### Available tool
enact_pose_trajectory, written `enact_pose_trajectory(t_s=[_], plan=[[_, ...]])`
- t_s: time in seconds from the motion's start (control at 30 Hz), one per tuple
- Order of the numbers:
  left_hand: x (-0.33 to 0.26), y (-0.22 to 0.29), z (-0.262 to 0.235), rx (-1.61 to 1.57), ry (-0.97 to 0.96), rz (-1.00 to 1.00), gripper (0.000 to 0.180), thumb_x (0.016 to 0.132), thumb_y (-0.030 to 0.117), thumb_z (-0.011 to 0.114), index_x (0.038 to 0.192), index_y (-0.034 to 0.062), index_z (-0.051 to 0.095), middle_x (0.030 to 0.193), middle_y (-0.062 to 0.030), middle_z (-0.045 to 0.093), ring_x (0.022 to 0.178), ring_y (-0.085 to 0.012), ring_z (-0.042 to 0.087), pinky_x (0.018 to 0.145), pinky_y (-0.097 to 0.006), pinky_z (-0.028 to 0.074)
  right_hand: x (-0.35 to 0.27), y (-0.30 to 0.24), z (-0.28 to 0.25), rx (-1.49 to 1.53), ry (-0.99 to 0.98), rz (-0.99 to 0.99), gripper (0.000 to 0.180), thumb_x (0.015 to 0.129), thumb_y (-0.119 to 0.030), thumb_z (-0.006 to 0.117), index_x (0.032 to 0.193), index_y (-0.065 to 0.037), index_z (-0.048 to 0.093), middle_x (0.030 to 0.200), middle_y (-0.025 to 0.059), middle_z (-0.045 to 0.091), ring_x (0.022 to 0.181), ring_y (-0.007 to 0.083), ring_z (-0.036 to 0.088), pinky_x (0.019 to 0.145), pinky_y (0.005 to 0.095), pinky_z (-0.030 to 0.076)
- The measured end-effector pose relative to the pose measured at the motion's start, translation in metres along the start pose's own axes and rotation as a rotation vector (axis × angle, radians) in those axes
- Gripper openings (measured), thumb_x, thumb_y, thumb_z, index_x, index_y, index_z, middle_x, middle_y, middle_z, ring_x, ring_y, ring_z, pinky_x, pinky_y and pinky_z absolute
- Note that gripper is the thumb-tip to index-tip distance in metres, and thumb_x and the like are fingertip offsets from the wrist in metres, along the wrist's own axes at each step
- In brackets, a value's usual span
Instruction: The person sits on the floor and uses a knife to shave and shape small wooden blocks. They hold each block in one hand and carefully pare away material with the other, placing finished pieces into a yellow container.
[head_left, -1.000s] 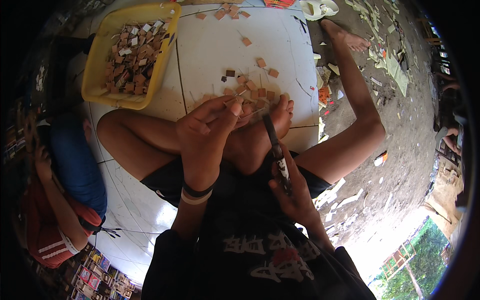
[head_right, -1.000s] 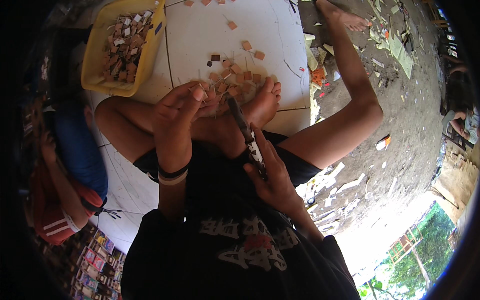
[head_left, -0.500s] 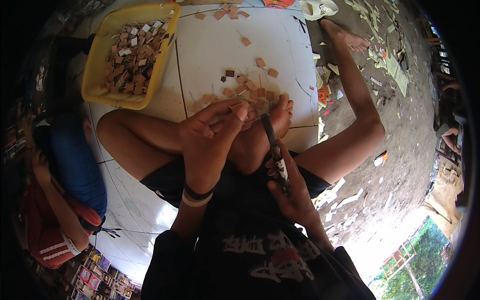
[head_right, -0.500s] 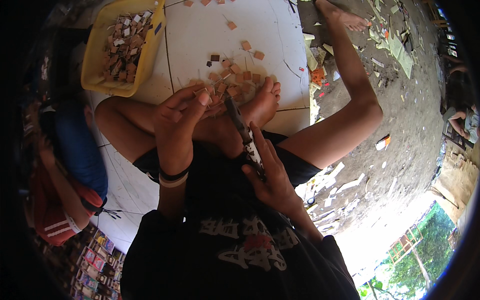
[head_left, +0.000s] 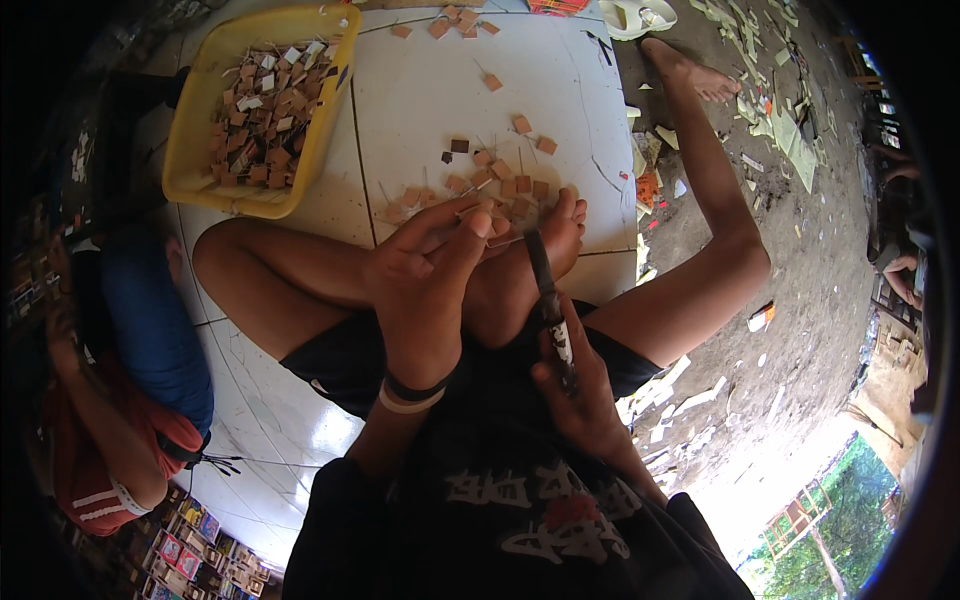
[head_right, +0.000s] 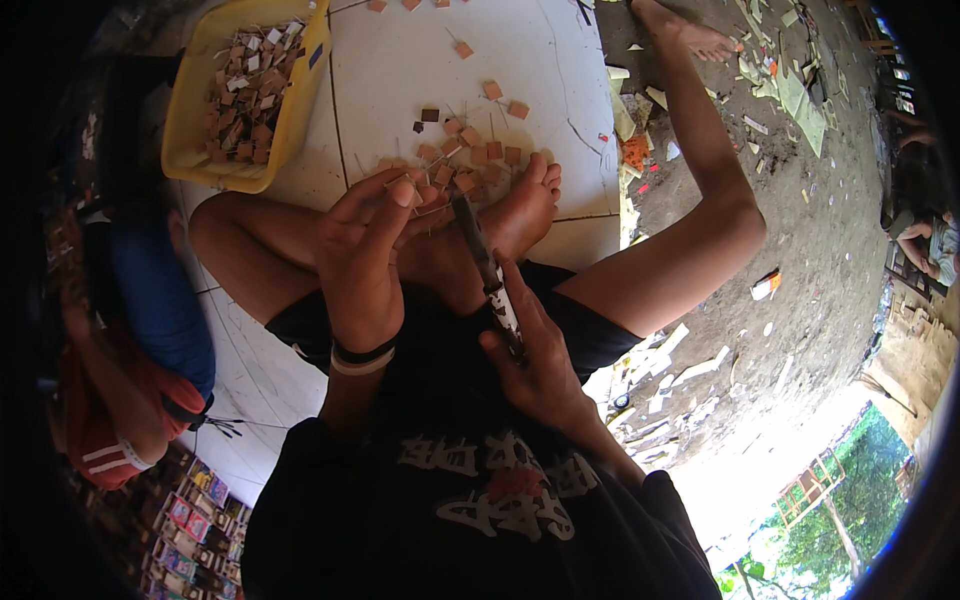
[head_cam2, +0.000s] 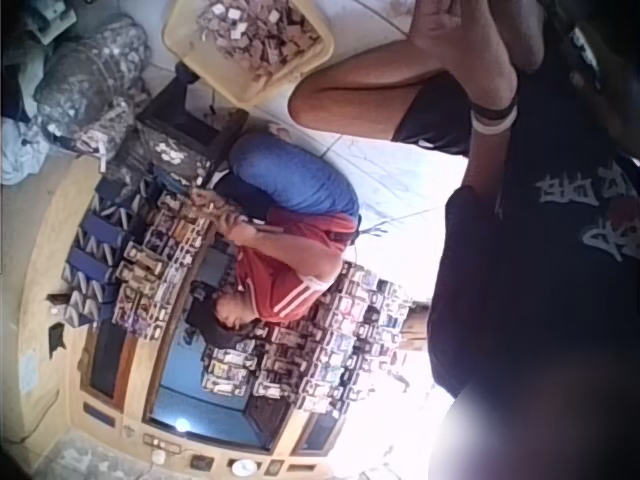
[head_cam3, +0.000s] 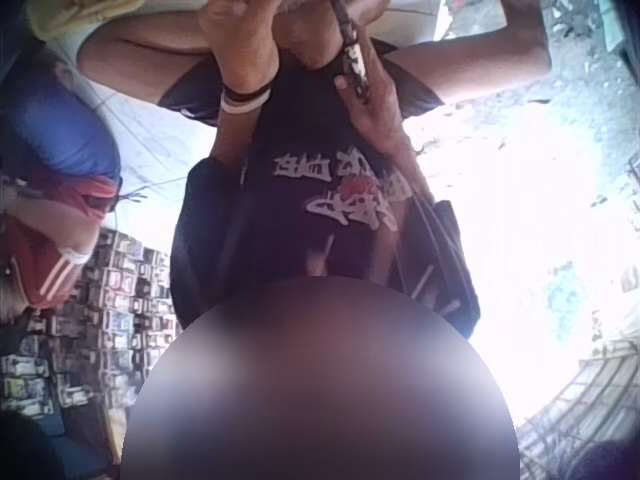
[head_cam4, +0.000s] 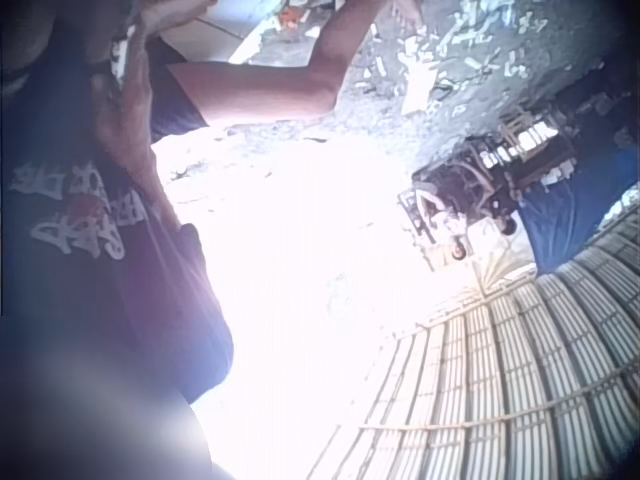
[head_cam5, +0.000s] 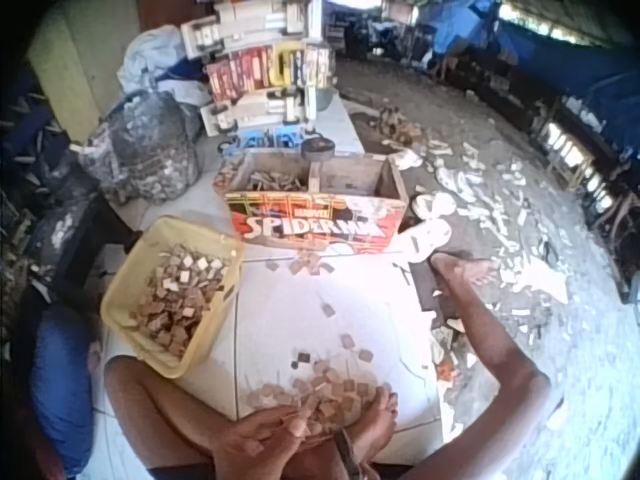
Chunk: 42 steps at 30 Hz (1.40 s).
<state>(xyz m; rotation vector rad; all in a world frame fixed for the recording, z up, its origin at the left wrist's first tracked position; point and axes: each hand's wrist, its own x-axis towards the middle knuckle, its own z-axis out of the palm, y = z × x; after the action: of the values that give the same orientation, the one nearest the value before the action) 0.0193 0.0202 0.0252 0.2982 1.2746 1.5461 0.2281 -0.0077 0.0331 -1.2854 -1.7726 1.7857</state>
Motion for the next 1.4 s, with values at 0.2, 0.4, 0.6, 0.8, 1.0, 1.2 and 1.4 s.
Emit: enact_pose_trajectory(t_s=[0.2, 0.4, 0.6, 0.8, 1.0, 1.2, 1.4], plan=[[0.0, -0.004, -0.002, 0.026, -0.049, -0.03, 0.027, 0.101, 0.003, 0.071, 0.124, -0.0088, 0.067, 0.108, -0.0175, 0.077, 0.104, -0.0208, 0.075, 0.095, -0.029, 0.059, -0.007, -0.001, 0.006, 0.017, 0.027, 0.013, 0.074, 0.102, -0.004, 0.062, 0.164, 0.008, 0.023, 0.159, 0.0324, 0.043, 0.15, 0.0457, 0.044, 0.12, 0.0463, 0.038], [0.005, 0.002, -0.003, 0.081, -0.133, -0.09, 0.029, 0.099, 0.003, 0.073, 0.126, -0.0077, 0.067, 0.112, -0.0165, 0.077, 0.104, -0.0184, 0.075, 0.095, -0.028, 0.059, -0.006, -0.002, 0.0, 0.015, 0.008, 0.027, 0.074, 0.102, -0.003, 0.061, 0.164, 0.007, 0.023, 0.159, 0.032, 0.043, 0.149, 0.0453, 0.044, 0.12, 0.0464, 0.038], [0.011, -0.002, -0.009, -0.046, -0.323, -0.234, 0.034, 0.099, 0.004, 0.073, 0.13, -0.0054, 0.065, 0.11, -0.0165, 0.075, 0.109, -0.0222, 0.074, 0.102, -0.037, 0.06, -0.01, -0.001, -0.004, 0.068, -0.076, 0.076, 0.064, 0.102, -0.006, 0.062, 0.159, 0.006, 0.035, 0.118, 0.0162, 0.062, 0.103, 0.0244, 0.065, 0.092, 0.0368, 0.053], [0.003, -0.005, -0.021, -0.174, -0.337, -0.378, 0.038, 0.098, 0.007, 0.076, 0.132, -0.0023, 0.064, 0.118, -0.0113, 0.073, 0.11, -0.0199, 0.073, 0.098, -0.036, 0.061, -0.011, 0.003, -0.014, 1.037, -0.458, 0.201, 0.037, 0.105, -0.02, 0.06, 0.133, 0.002, 0.051, 0.099, 0.0041, 0.052, 0.083, 0.0123, 0.051, 0.073, 0.0284, 0.044], [0.01, 0.001, -0.026, -0.162, -0.363, -0.306, 0.029, 0.1, 0.013, 0.075, 0.125, 0.0031, 0.066, 0.124, -0.0084, 0.07, 0.115, -0.0195, 0.071, 0.099, -0.037, 0.059, -0.01, 0.001, -0.008, 1.063, -0.399, 0.189, 0.042, 0.106, -0.023, 0.06, 0.137, 0.003, 0.048, 0.106, 0.0078, 0.054, 0.089, 0.0149, 0.056, 0.076, 0.0306, 0.047], [0.011, -0.001, -0.025, -0.074, -0.181, -0.162, 0.027, 0.099, 0.013, 0.077, 0.12, -0.0018, 0.07, 0.11, -0.0118, 0.076, 0.104, -0.0179, 0.074, 0.096, -0.03, 0.057, -0.006, 0.002, -0.018, 0.664, -0.296, 0.262, 0.055, 0.107, -0.025, 0.062, 0.152, 0.001, 0.043, 0.136, 0.0147, 0.059, 0.118, 0.0226, 0.065, 0.091, 0.0357, 0.054], [0.01, -0.002, -0.025, 0.138, -0.215, -0.101, 0.022, 0.097, 0.009, 0.079, 0.113, -0.0046, 0.073, 0.108, -0.0118, 0.078, 0.103, -0.0152, 0.074, 0.096, -0.028, 0.056, -0.002, -0.009, -0.024, 0.665, -0.183, 0.465, 0.061, 0.108, -0.026, 0.061, 0.158, 0.0, 0.037, 0.143, 0.0168, 0.057, 0.128, 0.0252, 0.062, 0.099, 0.0381, 0.055]])
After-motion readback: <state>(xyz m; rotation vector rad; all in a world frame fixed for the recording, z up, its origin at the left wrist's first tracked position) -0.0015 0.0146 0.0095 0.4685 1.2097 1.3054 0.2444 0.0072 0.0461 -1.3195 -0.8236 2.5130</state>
